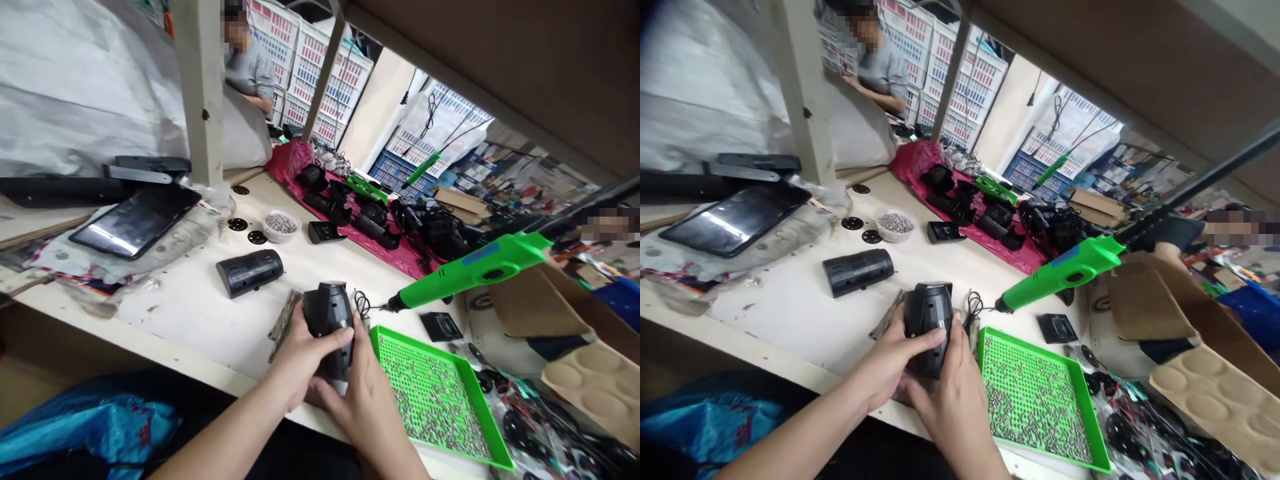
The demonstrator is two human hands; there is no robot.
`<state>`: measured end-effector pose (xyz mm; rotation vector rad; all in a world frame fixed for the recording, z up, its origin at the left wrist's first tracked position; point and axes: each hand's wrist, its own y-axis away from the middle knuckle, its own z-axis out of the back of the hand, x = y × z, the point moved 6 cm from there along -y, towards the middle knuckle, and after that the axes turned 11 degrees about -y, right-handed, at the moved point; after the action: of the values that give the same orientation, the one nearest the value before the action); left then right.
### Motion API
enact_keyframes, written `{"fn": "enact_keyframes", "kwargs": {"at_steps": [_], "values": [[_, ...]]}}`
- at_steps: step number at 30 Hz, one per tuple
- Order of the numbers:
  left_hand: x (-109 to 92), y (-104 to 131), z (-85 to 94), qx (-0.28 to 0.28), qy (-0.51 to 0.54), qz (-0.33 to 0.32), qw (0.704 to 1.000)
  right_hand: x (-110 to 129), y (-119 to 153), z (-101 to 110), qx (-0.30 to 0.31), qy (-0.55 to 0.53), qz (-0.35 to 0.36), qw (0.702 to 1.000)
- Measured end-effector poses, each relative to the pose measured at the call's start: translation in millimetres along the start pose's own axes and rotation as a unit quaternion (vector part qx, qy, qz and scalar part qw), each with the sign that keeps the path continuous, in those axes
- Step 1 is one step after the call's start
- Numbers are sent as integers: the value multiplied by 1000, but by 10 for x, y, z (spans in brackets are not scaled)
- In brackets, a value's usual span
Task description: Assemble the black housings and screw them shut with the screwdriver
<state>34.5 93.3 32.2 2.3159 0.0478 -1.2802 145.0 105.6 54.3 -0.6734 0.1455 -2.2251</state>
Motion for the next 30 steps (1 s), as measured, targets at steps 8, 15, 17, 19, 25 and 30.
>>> {"fn": "enact_keyframes", "kwargs": {"at_steps": [8,15,17,19,25,30], "values": [[-61,-69,-32,-2,-30,17,999,-26,-71,-16,-42,18,-11,999],[43,-39,-12,-82,-46,-14,996,87,-1,-107,-66,63,-15,996],[37,-26,-6,-92,-44,-26,994,124,0,-83,-76,53,-12,996],[13,-16,24,-102,-43,-35,993,149,-13,-38,-66,19,-6,998],[-35,-16,172,-124,8,74,990,141,-68,221,-54,-96,12,994],[-99,6,182,-152,32,96,983,2,-67,280,-69,-102,-67,990]]}}
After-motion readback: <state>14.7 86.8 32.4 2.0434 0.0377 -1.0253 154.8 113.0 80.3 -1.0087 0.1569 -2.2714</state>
